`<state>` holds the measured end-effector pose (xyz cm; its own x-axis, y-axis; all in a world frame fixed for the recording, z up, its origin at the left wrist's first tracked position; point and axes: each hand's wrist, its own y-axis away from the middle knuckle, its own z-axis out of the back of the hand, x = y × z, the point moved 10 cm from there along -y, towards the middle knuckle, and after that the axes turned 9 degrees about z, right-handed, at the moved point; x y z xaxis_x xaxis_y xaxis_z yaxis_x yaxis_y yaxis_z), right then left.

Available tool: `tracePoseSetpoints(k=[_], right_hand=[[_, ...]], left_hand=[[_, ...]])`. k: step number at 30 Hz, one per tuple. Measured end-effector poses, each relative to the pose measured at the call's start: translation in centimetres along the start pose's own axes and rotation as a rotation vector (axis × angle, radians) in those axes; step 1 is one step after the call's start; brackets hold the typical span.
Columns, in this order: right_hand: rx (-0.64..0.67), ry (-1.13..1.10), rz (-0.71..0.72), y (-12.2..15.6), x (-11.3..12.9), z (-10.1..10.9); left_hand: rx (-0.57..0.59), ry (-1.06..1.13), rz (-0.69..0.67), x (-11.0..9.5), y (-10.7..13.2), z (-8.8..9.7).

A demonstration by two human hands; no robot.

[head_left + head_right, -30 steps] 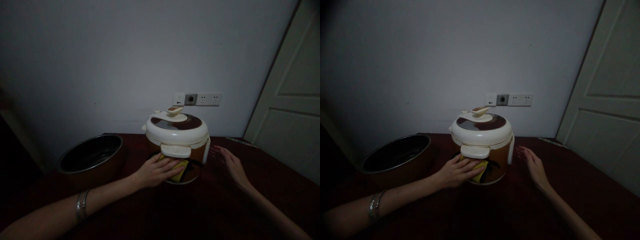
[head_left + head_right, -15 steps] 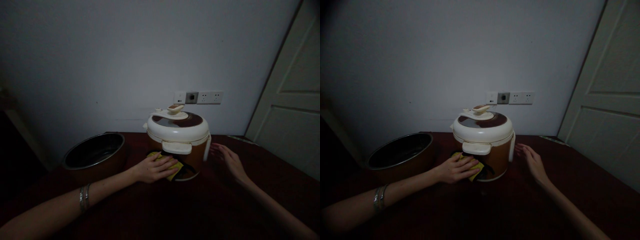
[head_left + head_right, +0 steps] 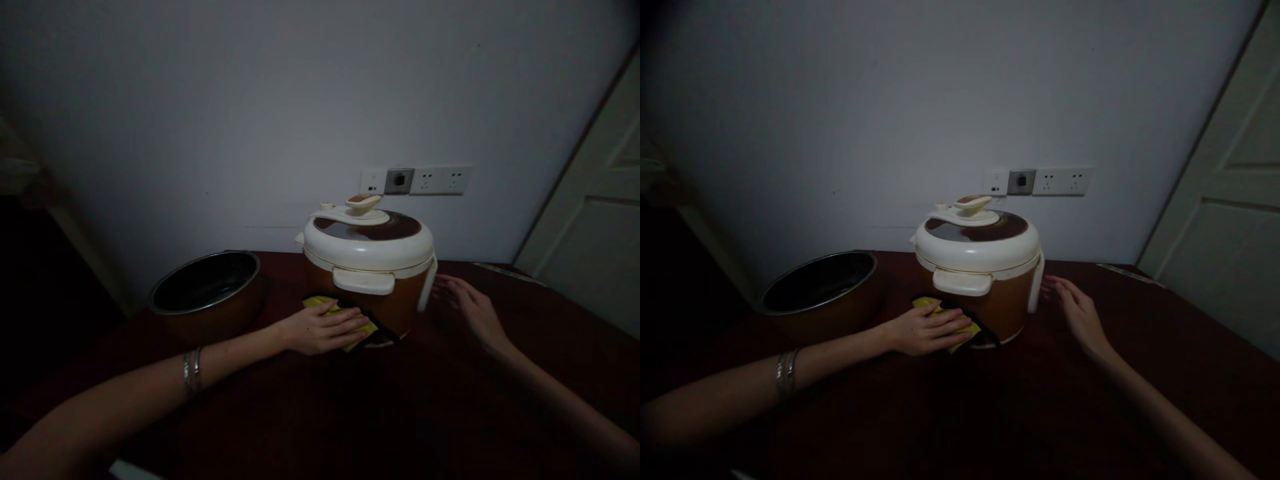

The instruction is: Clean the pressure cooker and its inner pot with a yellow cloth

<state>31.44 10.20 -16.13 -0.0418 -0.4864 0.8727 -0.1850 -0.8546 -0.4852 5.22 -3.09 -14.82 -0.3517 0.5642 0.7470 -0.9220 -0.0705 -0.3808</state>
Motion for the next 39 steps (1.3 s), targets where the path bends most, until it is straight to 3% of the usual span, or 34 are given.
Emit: tracePoseSetpoints(k=[7,11,13,16,18,21,25,32,34,39], right_hand=[[-0.022,-0.012,-0.041,0.5,-0.4,0.4],[-0.042,0.059,-0.047,0.8,0.2,0.6],[-0.07,0.129,0.027,0.9,1.5,0.9],[-0.122,0.245,0.257,1.3,5.1,1.2],[-0.138,0.321,0.409,2.0,7.7,1.0],[-0.132,0.422,0.553,3.1,10.7,0.4],[-0.087,0.486,0.62,4.1,12.4,-0.6],[-0.029,0.546,0.615,4.8,12.5,-0.4],[-0.036,0.54,0.594,4.7,12.2,0.2],[-0.057,0.549,0.553,4.4,11.4,1.4]], left_hand=[[-0.099,-0.019,0.076,2.0,-3.1,2.2],[-0.054,0.037,-0.014,0.7,-4.3,2.0],[-0.015,0.063,-0.102,-1.0,-4.6,1.2],[0.029,0.058,-0.185,-3.2,-5.2,0.0],[0.037,0.032,-0.157,-3.4,-6.1,-0.3],[0.048,-0.025,-0.033,-2.0,-8.0,0.3],[0.103,-0.094,0.104,-0.7,-10.0,0.6],[0.097,-0.017,0.007,-5.0,-9.5,-2.3],[0.1,-0.014,0.036,-4.5,-9.7,-2.1],[0.078,-0.127,0.196,-0.3,-12.2,0.4]])
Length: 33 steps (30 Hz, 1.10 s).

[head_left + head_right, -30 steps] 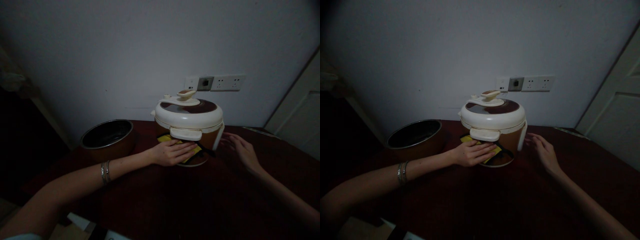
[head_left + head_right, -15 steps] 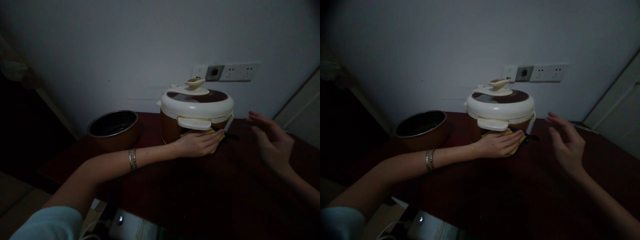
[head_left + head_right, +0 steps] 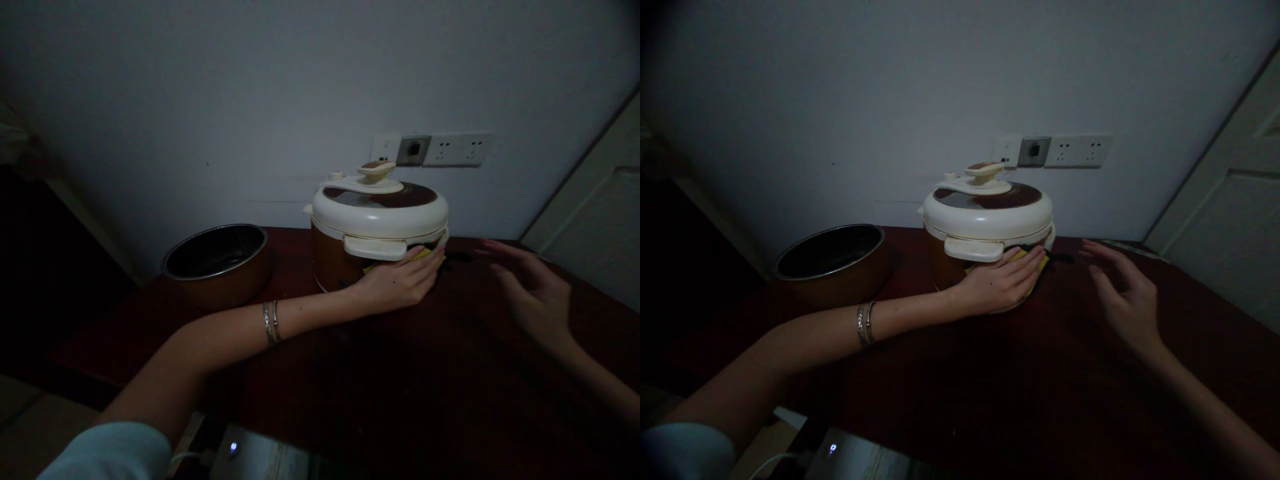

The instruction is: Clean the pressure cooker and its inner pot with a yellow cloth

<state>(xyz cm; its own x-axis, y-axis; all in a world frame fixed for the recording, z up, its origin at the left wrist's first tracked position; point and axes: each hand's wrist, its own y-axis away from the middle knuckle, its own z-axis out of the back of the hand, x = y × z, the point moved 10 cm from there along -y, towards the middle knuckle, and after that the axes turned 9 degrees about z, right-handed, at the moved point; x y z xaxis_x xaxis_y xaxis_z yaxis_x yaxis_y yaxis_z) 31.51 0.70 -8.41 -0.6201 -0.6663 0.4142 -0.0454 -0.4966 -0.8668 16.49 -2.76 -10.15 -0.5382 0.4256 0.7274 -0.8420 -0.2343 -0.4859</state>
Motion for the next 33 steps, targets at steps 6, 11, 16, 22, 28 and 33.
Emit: tracePoseSetpoints(k=[6,11,16,22,28,33], right_hand=[[0.0,0.023,-0.057,0.1,-0.7,0.4],[0.047,0.048,-0.086,0.7,-1.3,0.8],[0.043,0.068,-0.094,0.8,-2.3,1.4],[0.087,0.113,-0.083,0.9,-2.3,1.2],[0.244,0.118,0.085,2.2,-0.3,-1.0],[0.391,0.04,0.533,5.0,5.4,-4.0]], left_hand=[[0.028,-0.009,-0.018,-3.8,-0.1,-2.7],[0.117,0.087,-0.064,-6.8,0.1,-5.0],[0.046,-0.002,0.106,-2.6,-3.5,-2.9],[0.046,-0.077,0.06,-4.4,-2.1,-4.1],[0.068,0.069,-0.063,-7.6,1.3,-5.5],[-0.009,0.23,-0.136,-6.1,3.1,-3.3]])
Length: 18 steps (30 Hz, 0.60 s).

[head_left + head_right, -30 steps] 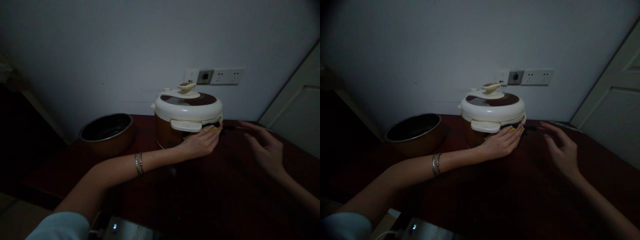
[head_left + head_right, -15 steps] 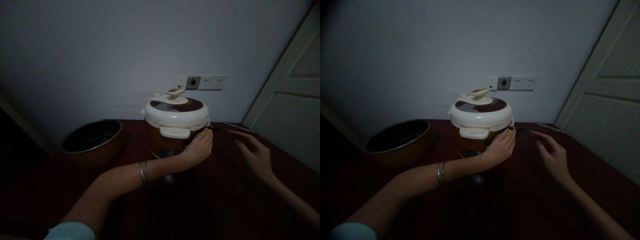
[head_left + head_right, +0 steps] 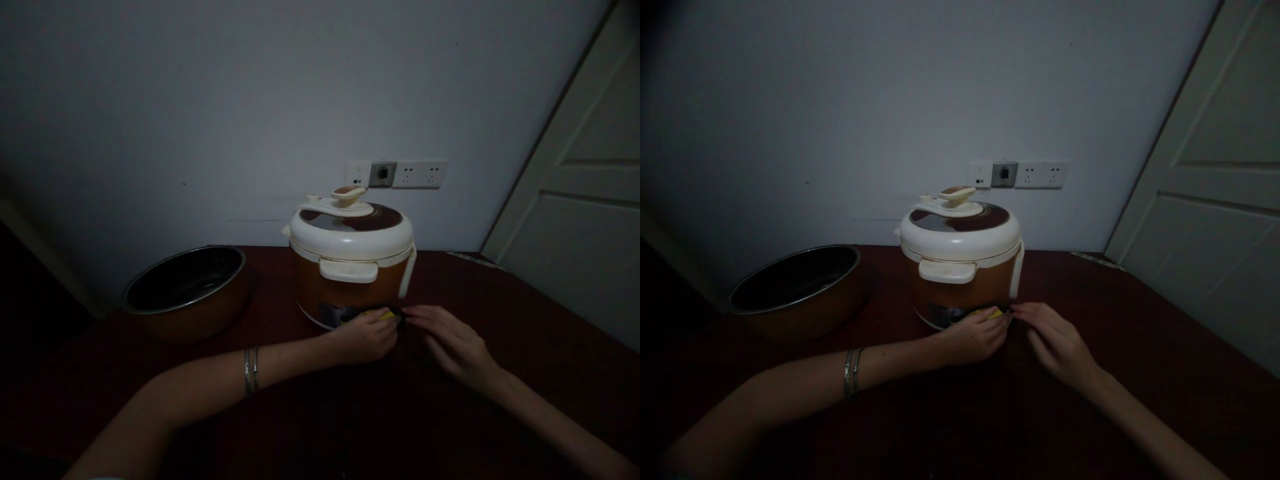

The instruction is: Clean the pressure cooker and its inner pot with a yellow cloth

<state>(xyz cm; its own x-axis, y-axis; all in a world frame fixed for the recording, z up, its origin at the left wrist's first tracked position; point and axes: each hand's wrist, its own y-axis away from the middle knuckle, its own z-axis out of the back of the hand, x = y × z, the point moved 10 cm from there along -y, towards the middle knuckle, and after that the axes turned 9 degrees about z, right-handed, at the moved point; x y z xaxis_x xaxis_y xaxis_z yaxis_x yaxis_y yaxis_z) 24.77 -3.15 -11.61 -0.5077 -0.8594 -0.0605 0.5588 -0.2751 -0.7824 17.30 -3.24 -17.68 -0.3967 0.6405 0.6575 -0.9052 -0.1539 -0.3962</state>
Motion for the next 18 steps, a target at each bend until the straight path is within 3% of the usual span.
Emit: tracePoseSetpoints(k=[4,10,13,15,18], right_hand=[[0.052,0.005,0.303,-0.6,5.0,-2.3],[0.137,-0.072,0.339,-2.7,8.2,-6.0],[0.098,-0.089,0.411,-4.0,9.5,-6.7],[0.096,-0.062,0.423,-4.9,9.8,-7.4],[0.167,0.06,0.458,-5.8,10.2,-9.6]], left_hand=[[-0.094,0.047,-0.073,1.3,3.6,1.7],[-0.221,0.034,-0.095,3.8,9.1,3.9],[-0.256,0.024,-0.036,5.3,10.8,4.5],[-0.216,0.011,0.031,6.6,11.3,4.1],[-0.194,0.022,0.197,9.8,11.5,3.7]])
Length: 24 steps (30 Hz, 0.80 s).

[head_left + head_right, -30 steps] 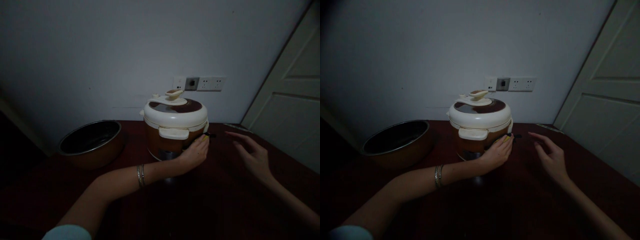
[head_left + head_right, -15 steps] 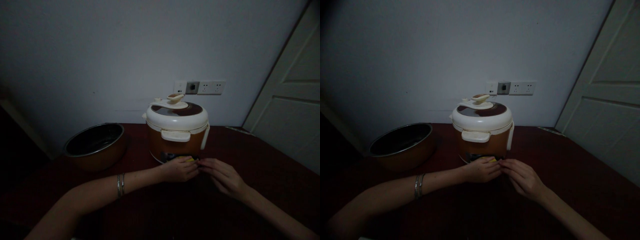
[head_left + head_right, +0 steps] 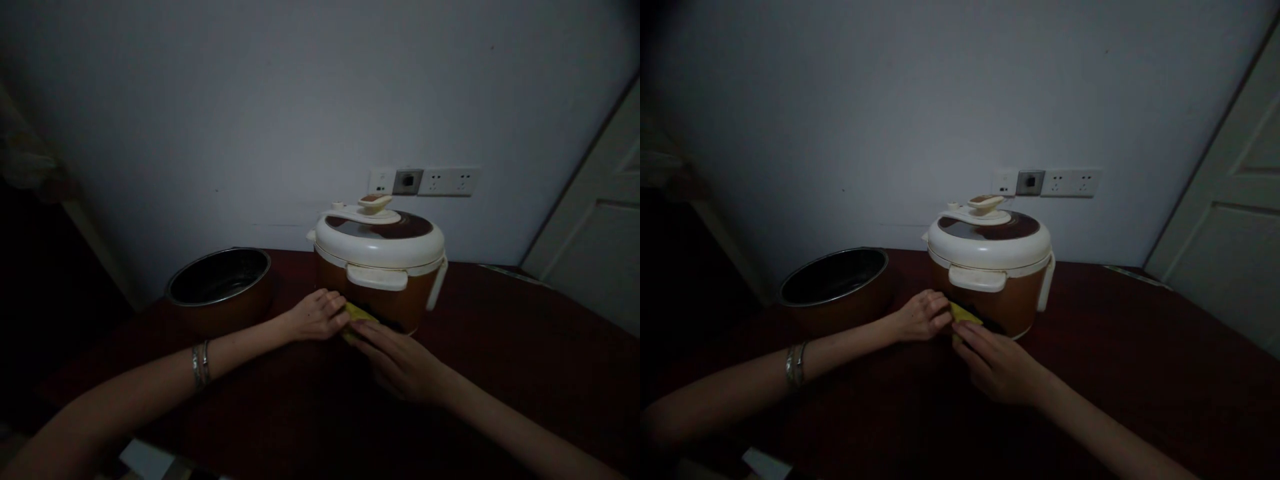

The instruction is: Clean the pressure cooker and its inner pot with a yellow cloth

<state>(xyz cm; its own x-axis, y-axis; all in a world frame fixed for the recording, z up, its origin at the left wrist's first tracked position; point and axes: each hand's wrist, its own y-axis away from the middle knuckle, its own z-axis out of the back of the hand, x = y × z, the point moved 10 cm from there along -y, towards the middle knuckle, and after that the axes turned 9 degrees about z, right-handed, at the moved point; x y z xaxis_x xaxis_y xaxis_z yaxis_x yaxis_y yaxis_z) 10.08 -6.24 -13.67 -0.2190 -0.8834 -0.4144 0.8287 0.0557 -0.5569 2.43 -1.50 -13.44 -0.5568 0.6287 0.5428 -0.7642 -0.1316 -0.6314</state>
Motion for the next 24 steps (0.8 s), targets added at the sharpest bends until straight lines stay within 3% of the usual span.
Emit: tracePoseSetpoints(k=[3,7,9,11,13,15,18,21,24], right_hand=[[0.116,0.111,-0.032,-0.9,-0.1,-2.4],[0.186,0.198,-0.153,-1.1,-0.7,-3.9],[0.206,0.215,-0.174,-1.4,-0.7,-4.4],[0.207,0.239,-0.174,-2.1,-0.6,-4.6],[0.206,0.271,-0.185,-3.5,-0.9,-4.8],[0.235,0.315,-0.208,-5.5,-1.5,-5.1],[0.373,0.419,-0.237,-9.1,-3.2,-6.1],[0.529,0.518,-0.247,-12.0,-5.6,-7.5],[0.578,0.602,-0.219,-13.6,-7.4,-9.1]], left_hand=[[-0.059,0.083,0.121,3.3,-0.7,1.1],[-0.07,0.24,-0.07,4.5,-2.0,3.7],[-0.146,0.242,-0.048,6.1,-3.2,5.6],[-0.274,0.199,0.197,9.6,-4.6,7.3],[-0.391,0.204,0.543,14.0,-5.1,8.1],[-0.463,0.323,0.87,18.1,-4.5,7.1],[-0.496,0.638,1.284,22.4,-2.0,2.8],[-0.505,0.889,1.582,23.5,1.0,-2.1],[-0.553,1.062,1.732,22.8,3.5,-5.3]])
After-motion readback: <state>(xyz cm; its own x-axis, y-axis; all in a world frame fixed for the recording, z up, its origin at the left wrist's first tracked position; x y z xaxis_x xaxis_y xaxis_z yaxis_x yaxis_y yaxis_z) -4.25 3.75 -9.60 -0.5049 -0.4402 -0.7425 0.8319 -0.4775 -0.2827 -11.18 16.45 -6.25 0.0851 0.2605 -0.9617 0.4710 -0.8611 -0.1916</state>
